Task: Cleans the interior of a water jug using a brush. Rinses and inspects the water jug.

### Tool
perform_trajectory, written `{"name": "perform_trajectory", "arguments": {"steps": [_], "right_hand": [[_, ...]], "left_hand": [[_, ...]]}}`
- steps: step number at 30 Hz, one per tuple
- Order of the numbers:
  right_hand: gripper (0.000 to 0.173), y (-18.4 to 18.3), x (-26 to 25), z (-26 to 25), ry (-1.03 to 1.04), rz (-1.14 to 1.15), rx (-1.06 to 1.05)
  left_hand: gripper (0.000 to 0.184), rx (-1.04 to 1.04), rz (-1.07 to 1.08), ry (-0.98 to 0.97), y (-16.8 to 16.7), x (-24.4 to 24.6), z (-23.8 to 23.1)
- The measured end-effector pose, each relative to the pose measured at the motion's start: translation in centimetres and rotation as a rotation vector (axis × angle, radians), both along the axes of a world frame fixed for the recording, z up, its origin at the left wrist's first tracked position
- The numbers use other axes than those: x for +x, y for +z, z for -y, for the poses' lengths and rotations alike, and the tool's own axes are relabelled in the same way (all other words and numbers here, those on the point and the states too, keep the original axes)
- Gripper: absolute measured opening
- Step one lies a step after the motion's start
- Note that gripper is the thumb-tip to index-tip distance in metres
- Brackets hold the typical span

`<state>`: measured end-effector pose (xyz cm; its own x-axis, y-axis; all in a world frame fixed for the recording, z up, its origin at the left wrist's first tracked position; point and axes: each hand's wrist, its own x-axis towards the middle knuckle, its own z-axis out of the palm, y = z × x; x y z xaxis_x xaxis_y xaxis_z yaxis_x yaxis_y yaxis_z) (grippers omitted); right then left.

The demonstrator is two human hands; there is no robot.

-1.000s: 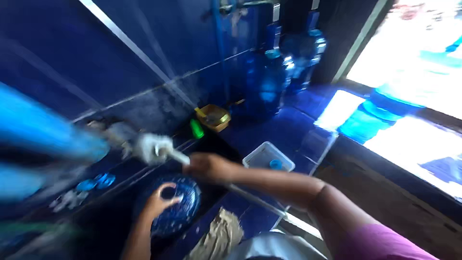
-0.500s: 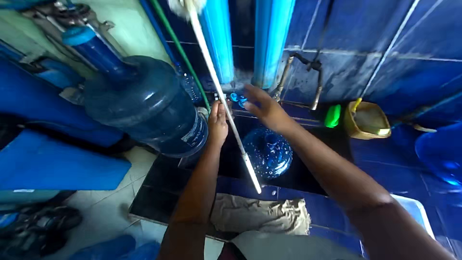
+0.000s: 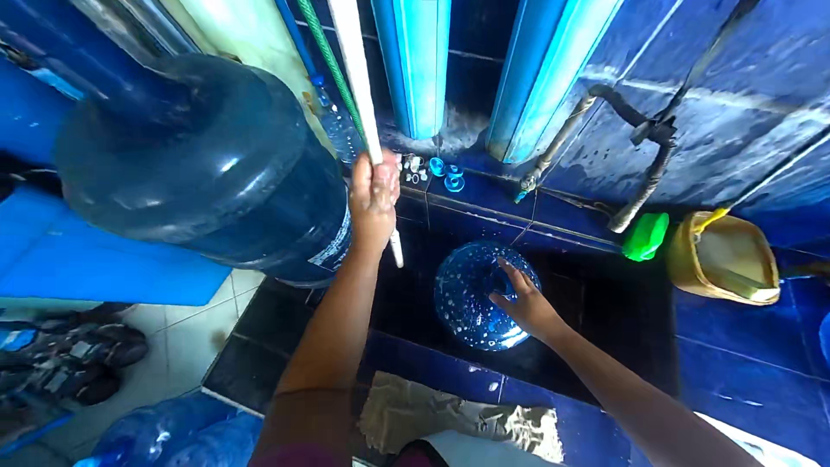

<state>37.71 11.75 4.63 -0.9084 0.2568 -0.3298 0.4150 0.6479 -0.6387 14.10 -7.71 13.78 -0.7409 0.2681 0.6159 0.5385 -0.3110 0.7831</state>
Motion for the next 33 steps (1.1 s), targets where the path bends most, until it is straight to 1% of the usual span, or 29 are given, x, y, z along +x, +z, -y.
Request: {"name": "perform_trajectory", "arguments": {"steps": [2, 4, 6, 7, 9, 11, 12, 13, 15, 17, 19, 20, 21, 23, 24, 25, 26, 27, 28, 29, 30, 31, 32, 33], "right_hand": [[0.078, -0.3, 0.1, -0.1, 0.003, -0.014, -0.014], [0.081, -0.7, 0.4, -0.2, 0.001, -0.044, -0.015], [0.084, -0.6, 0.7, -0.4, 0.007, -0.062, -0.018], [0.085, -0.6, 0.9, -0.5, 0.007, -0.061, -0.03], [0.093, -0.7, 1.0, -0.6, -0.017, -0.061, -0.069], [0.102, -1.4, 0.5, -0.7, -0.078, -0.11, -0.127], [0.1, -2.0, 0.1, -0.7, -0.115, -0.16, -0.152], [0.093, -2.7, -0.5, -0.5, -0.146, -0.216, -0.171], [0.069, -3.9, -1.4, 0.4, -0.197, -0.369, -0.202], [0.058, -4.5, -2.0, 1.2, -0.256, -0.505, -0.278], [0.056, -4.9, -1.9, 0.8, -0.356, -0.628, -0.436], [0.057, -5.1, -1.5, 0.0, -0.415, -0.684, -0.539], [0.058, -5.5, -0.9, -1.3, -0.476, -0.725, -0.647], [0.061, -7.4, 0.6, -4.9, -0.597, -0.771, -0.832], [0.063, -8.9, 1.5, -7.0, -0.673, -0.769, -0.896], [0.061, -10.6, 2.6, -9.1, -0.771, -0.751, -0.94], [0.055, -12.5, 3.5, -11.0, -0.884, -0.72, -0.974], [0.048, -14.4, 4.4, -12.6, -1.004, -0.659, -0.985], [0.046, -16.3, 5.1, -13.4, -1.133, -0.554, -0.985], [0.049, -18.2, 5.6, -13.4, -1.256, -0.423, -0.979], [0.053, -20.2, 5.8, -12.8, -1.334, -0.314, -0.985], [0.055, -22.1, 5.5, -11.8, -1.386, -0.239, -1.014], [0.055, -23.9, 4.9, -10.7, -1.415, -0.194, -1.058], [0.057, -25.5, 4.0, -9.5, -1.433, -0.146, -1.1]], "left_hand": [[0.03, -0.123, 0.009, 0.078, -5.0, -1.0, 0.3], [0.04, -0.306, 0.075, 0.197, -10.5, -1.9, 0.9], [0.041, -0.475, 0.186, 0.306, -15.3, -2.7, 1.2], [0.04, -0.526, 0.239, 0.349, -17.4, -3.0, 1.3], [0.039, -0.581, 0.321, 0.408, -20.7, -3.4, 1.5], [0.039, -0.603, 0.393, 0.424, -22.9, -3.9, 1.0], [0.04, -0.603, 0.437, 0.434, -23.7, -4.2, 0.6], [0.04, -0.598, 0.476, 0.455, -24.3, -4.8, 0.1], [0.04, -0.619, 0.526, 0.516, -24.8, -6.3, -0.7], [0.04, -0.729, 0.555, 0.545, -24.6, -8.0, -1.0], [0.04, -0.915, 0.535, 0.579, -24.1, -9.2, -1.2], [0.044, -0.983, 0.521, 0.6, -24.1, -9.6, -1.4], [0.051, -1.003, 0.52, 0.634, -24.3, -9.7, -1.6], [0.07, -0.916, 0.525, 0.68, -24.6, -8.9, -1.9], [0.076, -0.883, 0.506, 0.662, -25.0, -7.7, -1.8], [0.079, -0.893, 0.486, 0.609, -25.4, -6.0, -1.5], [0.078, -0.949, 0.498, 0.514, -25.8, -3.9, -1.2], [0.077, -1.053, 0.565, 0.379, -26.2, -1.6, -0.9], [0.077, -1.158, 0.699, 0.233, -26.4, 0.5, -0.5], [0.077, -1.229, 0.859, 0.105, -26.6, 2.1, -0.3], [0.078, -1.261, 0.985, 0.02, -26.7, 3.1, -0.3], [0.078, -1.268, 1.037, -0.029, -27.1, 3.4, -0.3], [0.075, -1.277, 1.009, -0.006, -27.5, 3.1, -0.2], [0.072, -1.285, 0.942, 0.055, -27.3, 2.4, 0.1]]}}
